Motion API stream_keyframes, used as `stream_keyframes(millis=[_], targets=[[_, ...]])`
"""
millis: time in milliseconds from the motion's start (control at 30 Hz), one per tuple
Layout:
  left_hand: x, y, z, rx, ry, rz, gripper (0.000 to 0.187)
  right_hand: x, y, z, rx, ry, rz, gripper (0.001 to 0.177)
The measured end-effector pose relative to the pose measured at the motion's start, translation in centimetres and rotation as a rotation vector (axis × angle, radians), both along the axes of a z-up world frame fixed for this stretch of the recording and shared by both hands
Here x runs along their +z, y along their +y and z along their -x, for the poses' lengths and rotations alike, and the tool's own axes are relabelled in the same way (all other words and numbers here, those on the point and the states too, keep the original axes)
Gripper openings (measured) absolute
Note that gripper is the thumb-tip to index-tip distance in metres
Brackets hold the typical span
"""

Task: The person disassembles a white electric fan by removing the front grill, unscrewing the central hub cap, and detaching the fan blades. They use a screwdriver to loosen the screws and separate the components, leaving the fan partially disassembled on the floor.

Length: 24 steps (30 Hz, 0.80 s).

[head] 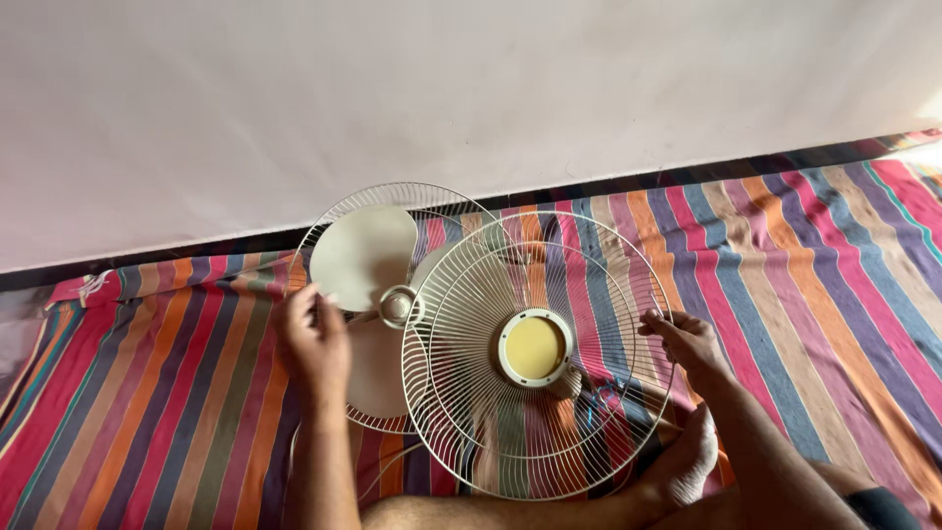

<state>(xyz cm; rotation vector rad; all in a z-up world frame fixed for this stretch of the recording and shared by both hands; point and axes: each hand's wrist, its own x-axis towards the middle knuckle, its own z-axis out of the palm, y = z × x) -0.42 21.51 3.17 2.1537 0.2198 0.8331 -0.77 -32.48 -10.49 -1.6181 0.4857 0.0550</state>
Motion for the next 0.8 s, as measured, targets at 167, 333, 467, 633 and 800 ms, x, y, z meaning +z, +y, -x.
stream_keyframes(millis=[167, 333, 467, 633, 800], targets=[[2.5, -10.9, 2.7, -0.183, -0.108, -0.535, 0.048, -0.3, -0.3, 0.3, 0.027, 0.028, 0.092, 0.033], [3.2, -11.7, 2.9, -0.21, 0.3, -0.27, 0.039, 1.4, -1.0, 0.5, -0.011, 0.045, 0.027, 0.028], [3.1, -10.4, 3.5, -0.209, 0.317, -0.291, 0.032, 3.1, -2.4, 1.3, 0.041, -0.003, 0.104, 0.028], [2.6, -10.3, 5.2, -0.285, 0.442, -0.246, 0.036, 2.9, -4.5, 2.6, 0.164, 0.234, 0.179, 0.028], [2.8, -10.7, 5.8, -0.285, 0.533, -0.197, 0.033, 1.3, -5.4, 3.2, 0.261, 0.318, 0.253, 0.04]])
